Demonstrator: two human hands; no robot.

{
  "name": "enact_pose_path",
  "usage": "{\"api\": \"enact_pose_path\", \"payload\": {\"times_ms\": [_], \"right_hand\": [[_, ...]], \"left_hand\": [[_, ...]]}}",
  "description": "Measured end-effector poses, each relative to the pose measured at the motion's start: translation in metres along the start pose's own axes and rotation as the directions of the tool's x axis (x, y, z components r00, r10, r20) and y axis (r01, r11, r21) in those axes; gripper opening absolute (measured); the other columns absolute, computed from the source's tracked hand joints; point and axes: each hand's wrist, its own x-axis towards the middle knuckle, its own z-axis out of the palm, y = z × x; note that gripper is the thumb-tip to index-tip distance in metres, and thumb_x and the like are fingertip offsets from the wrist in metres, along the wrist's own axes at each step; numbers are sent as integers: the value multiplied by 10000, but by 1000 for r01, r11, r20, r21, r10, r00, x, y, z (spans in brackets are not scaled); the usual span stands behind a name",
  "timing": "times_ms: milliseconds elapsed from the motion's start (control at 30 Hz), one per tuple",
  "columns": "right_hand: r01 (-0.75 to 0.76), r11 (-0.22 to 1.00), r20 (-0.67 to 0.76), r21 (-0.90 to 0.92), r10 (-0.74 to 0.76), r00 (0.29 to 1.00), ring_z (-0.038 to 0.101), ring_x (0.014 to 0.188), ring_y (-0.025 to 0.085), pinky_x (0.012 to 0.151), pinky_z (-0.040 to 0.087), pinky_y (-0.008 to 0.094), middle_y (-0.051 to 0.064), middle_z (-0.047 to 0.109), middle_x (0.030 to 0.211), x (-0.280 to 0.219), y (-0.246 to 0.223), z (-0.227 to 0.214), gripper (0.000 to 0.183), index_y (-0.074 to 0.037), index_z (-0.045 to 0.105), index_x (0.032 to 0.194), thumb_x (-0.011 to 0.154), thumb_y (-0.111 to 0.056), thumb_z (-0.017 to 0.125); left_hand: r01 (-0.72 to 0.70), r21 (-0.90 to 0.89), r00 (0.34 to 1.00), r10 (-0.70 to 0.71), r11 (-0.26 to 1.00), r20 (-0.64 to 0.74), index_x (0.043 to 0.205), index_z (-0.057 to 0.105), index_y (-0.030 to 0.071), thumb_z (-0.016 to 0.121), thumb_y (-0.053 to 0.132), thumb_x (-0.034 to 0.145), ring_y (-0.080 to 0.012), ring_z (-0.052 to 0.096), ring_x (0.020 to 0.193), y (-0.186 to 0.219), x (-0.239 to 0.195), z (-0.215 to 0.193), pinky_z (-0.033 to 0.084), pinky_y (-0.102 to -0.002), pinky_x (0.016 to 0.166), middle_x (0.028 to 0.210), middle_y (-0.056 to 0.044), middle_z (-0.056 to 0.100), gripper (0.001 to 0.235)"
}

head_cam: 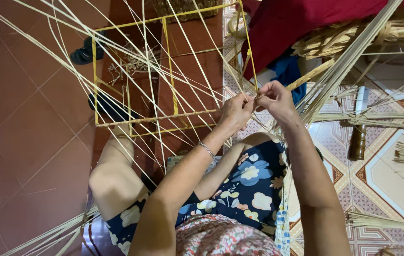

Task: The person weaves thin bamboo strips through a yellow metal frame to form a basket. They repeatedly thread, pull, and adjust the strips by hand, occasionally using scissors to trim excess material.

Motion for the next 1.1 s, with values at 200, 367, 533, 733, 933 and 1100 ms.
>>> {"api": "enact_pose_path", "payload": {"times_ms": [200,367,533,733,933,1100], "right_hand": [[104,727,20,-679,-124,992,729,813,286,745,580,397,194,738,890,-10,-55,0,366,27,671,1009,743,-188,800],[-3,445,9,-896,23,1000,721,784,348,774,575,449,198,750,828,-7,-81,10,337,-74,820,915,764,-373,777],[83,270,111,-959,90,990,730,740,312,690,571,450,157,759,817,10,-81,14,330,-94,817,930,750,-366,773],[205,400,298,-893,186,936,706,696,313,691,561,447,169,744,773,35,-69,-11,295,-49,790,863,799,-313,677],[169,527,302,-833,176,937,667,683,318,677,531,464,186,697,730,24,-57,-14,312,-8,745,811,832,-307,658],[93,596,237,-798,168,957,682,649,310,647,537,452,189,703,698,-12,-54,-11,227,-12,733,814,874,-192,608]], "left_hand": [[-21,11,999,21,1000,38,1161,678,33,540,129,957,-143,642,403,-1,1,-3,556,-302,408,579,-78,678,264],[-77,-68,997,79,995,27,1209,600,28,558,59,914,-129,626,428,-1,-2,-2,541,-289,387,827,-117,741,299],[-4,-49,997,8,999,78,1231,535,71,602,93,919,-93,608,428,3,0,-3,545,-250,330,999,-113,699,320],[6,-40,995,-2,999,95,1201,550,61,615,50,921,-98,582,416,5,-4,-7,501,-253,326,944,-151,728,288],[-14,1,999,14,1000,32,1187,549,98,599,-55,850,-105,609,403,-2,1,-1,479,-268,306,971,-117,702,374],[34,-38,999,-33,999,6,1135,531,100,639,-19,883,-117,569,379,-6,3,7,459,-304,257,854,-75,691,298]]}}
